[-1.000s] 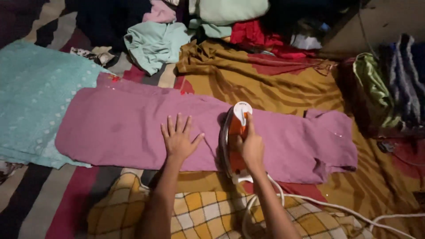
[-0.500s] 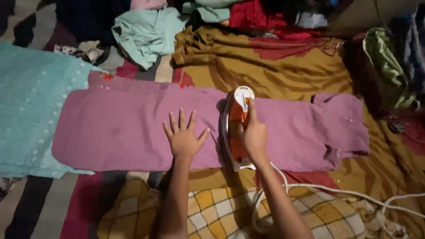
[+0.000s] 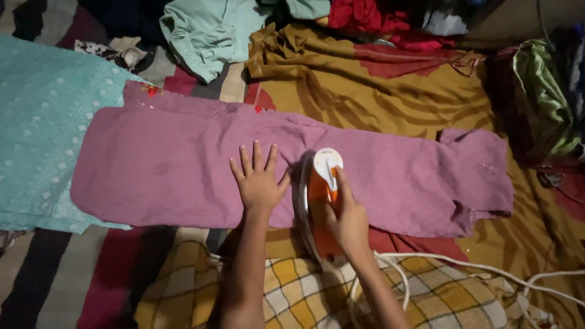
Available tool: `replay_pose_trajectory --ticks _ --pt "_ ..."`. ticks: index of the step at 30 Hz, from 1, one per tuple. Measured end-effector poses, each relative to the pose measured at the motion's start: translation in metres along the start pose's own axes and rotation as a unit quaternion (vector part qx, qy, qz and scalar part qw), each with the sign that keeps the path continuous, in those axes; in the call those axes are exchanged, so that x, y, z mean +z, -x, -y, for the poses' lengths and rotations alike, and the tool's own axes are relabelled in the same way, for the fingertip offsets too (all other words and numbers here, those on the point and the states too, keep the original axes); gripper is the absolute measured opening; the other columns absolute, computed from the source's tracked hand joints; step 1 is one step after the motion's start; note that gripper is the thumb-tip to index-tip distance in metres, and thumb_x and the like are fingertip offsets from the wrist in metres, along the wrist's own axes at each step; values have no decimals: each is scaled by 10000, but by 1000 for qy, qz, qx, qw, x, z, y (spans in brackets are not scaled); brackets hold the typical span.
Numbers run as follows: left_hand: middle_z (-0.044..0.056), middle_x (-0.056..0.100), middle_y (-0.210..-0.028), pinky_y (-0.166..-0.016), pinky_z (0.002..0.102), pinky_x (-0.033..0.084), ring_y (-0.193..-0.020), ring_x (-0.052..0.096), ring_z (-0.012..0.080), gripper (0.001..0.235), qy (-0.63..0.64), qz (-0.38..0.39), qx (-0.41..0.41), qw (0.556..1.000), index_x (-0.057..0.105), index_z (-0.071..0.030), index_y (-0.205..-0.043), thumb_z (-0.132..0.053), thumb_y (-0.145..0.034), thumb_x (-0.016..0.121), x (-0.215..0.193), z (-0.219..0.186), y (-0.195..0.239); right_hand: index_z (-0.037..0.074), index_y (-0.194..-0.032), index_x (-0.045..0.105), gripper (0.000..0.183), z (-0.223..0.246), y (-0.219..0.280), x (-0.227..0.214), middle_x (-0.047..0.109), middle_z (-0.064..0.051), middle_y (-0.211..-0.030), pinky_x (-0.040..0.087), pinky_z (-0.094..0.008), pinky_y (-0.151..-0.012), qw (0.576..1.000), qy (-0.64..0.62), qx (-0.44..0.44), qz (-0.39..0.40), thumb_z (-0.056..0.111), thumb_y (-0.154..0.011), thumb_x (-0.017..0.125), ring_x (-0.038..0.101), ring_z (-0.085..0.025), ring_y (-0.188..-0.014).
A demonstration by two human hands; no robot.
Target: Ironing a pink garment on a cloth-covered surface in a bedroom.
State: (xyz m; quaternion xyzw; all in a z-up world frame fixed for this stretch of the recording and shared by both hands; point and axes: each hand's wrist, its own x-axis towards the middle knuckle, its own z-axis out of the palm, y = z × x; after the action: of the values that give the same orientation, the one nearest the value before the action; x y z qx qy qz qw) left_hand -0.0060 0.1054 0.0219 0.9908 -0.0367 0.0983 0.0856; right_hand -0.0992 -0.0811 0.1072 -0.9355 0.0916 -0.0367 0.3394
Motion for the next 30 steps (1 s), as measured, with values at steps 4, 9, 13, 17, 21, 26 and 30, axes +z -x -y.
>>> replay_pose_trajectory --ticks 4,9,13,17,21,26,30 --pt "132 306 -1647 -1183 682 103 -1506 219 454 737 8 1 -2 1000 433 -305 -1549 -615 -886 526 4 3 -3 205 -1586 329 953 -7 -51 24 670 -265 -800 506 -500 -584 992 -12 -112 -59 -15 -742 712 674 -462 -702" --pt "108 335 -1649 -1199 683 108 -1512 241 438 628 -7 -10 4 1000 453 -323 -1547 -499 -945 488 17 5 -2 183 -1598 293 954 -2 -92 35 667 -258 -741 491 -543 -582 995 30 -70 -67 27 -768 736 647 -471 -634" --pt "116 334 -1653 -1193 688 114 -1510 245 446 599 -1 -27 9 1000 461 -328 -1553 -468 -971 470 29 11 -2 162 -1600 290 935 3 -76 31 675 -249 -764 497 -546 -590 992 19 -105 -74 26 -784 726 657 -464 -658" --pt "107 302 -1672 -1190 697 88 -1526 210 444 560 41 -6 15 999 436 -349 -1564 -456 -1015 440 44 17 -10 245 -1600 311 929 16 -30 17 683 -250 -743 512 -540 -608 998 32 -35 -40 8 -795 710 682 -458 -674" --pt "106 208 -1694 -1169 710 12 -1539 109 449 601 64 66 4 996 357 -363 -1583 -468 -996 429 50 22 -15 277 -1575 322 952 19 3 12 688 -244 -753 536 -530 -622 998 39 -48 -27 11 -752 720 694 -452 -682" --pt "85 60 -1709 -1158 694 -69 -1546 -35 426 683 72 142 -12 987 279 -382 -1607 -448 -944 432 49 23 -23 281 -1576 335 904 38 -14 6 686 -246 -750 532 -542 -623 1000 22 -19 8 14 -792 697 697 -445 -676" --pt "73 -24 -1720 -1167 677 -127 -1556 -134 403 630 145 182 -23 972 258 -359 -1610 -530 -1009 340 60 34 -28 252 -1569 325 894 47 -54 19 685 -264 -765 524 -565 -622 999 8 -34 -4 68 -789 720 682 -481 -692"
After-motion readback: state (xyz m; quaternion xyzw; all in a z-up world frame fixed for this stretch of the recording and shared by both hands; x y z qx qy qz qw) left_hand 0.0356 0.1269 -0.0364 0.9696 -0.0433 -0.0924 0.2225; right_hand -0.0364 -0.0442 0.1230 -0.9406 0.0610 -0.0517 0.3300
